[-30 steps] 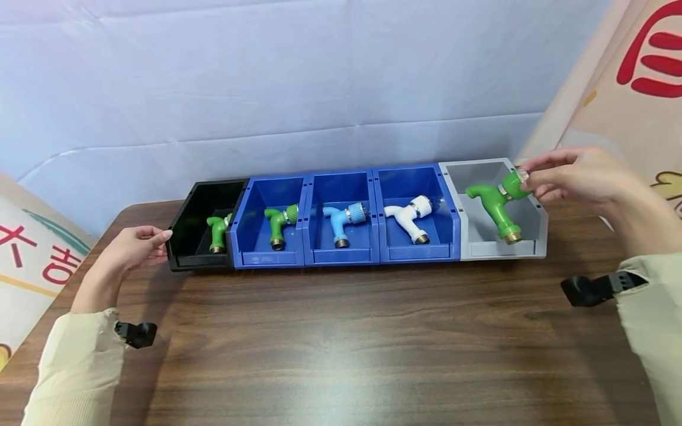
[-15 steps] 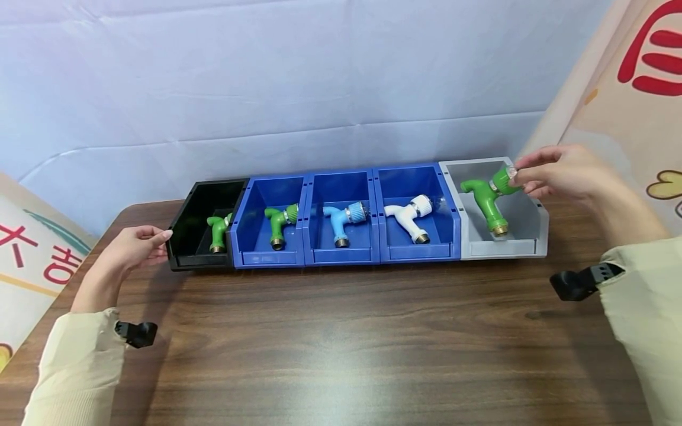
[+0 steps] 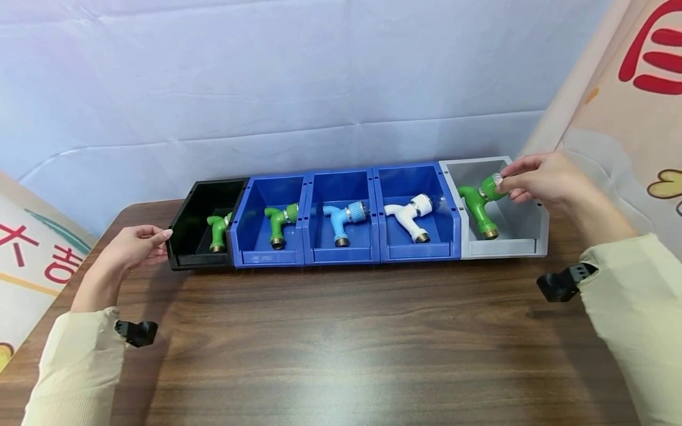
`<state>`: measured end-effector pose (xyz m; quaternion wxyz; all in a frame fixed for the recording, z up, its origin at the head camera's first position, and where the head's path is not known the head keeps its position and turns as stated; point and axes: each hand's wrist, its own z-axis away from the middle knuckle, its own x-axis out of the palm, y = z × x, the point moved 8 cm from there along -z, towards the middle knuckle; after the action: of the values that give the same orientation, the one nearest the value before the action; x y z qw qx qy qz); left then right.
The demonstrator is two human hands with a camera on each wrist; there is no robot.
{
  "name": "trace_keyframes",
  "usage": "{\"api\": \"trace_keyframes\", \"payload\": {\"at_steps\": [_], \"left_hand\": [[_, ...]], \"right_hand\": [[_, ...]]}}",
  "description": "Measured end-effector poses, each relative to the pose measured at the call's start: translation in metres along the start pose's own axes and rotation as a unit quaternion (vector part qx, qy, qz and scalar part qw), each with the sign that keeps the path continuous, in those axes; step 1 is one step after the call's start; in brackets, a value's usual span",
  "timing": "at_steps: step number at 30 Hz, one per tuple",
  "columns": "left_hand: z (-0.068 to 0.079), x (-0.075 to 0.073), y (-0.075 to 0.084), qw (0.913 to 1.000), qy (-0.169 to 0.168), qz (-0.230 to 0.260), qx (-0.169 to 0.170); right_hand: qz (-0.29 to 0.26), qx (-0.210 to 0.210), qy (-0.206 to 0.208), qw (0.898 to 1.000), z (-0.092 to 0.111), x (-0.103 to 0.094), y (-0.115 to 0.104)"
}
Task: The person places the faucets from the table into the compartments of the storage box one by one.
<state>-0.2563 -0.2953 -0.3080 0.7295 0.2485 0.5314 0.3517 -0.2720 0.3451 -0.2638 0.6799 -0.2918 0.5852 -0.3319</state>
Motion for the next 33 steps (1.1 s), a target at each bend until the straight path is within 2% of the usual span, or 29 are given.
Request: {"api": "trace_keyframes", "payload": {"at_steps": [5,11,18,28,33], "left_hand": [[0.000,0.000,0.000,1.0000,-0.001,0.001,-0.001],[0.000,0.001,0.000,1.0000,-0.003,0.000,-0.004],[-0.002,0.001,-0.002,1.0000,-0.001,0.010,0.000],[-0.003,0.001,-0.005,0.9999,0.000,0.012,-0.006],[-0.003,0.002,-0.004,0.9998,-0.004,0.016,-0.007]], "right_hand": [[-0.052,0.003,-0.019,0.998,-0.003,0.009,0.003],[-0.059,-0.001,-0.014,0.998,-0.005,0.017,0.005],[-0.094,0.008,-0.016,0.995,-0.006,0.025,0.007],[-0.003,-0.009,0.007,1.000,-0.004,0.027,0.007],[-0.042,-0.009,-0.002,0.999,-0.005,0.028,0.009]]}}
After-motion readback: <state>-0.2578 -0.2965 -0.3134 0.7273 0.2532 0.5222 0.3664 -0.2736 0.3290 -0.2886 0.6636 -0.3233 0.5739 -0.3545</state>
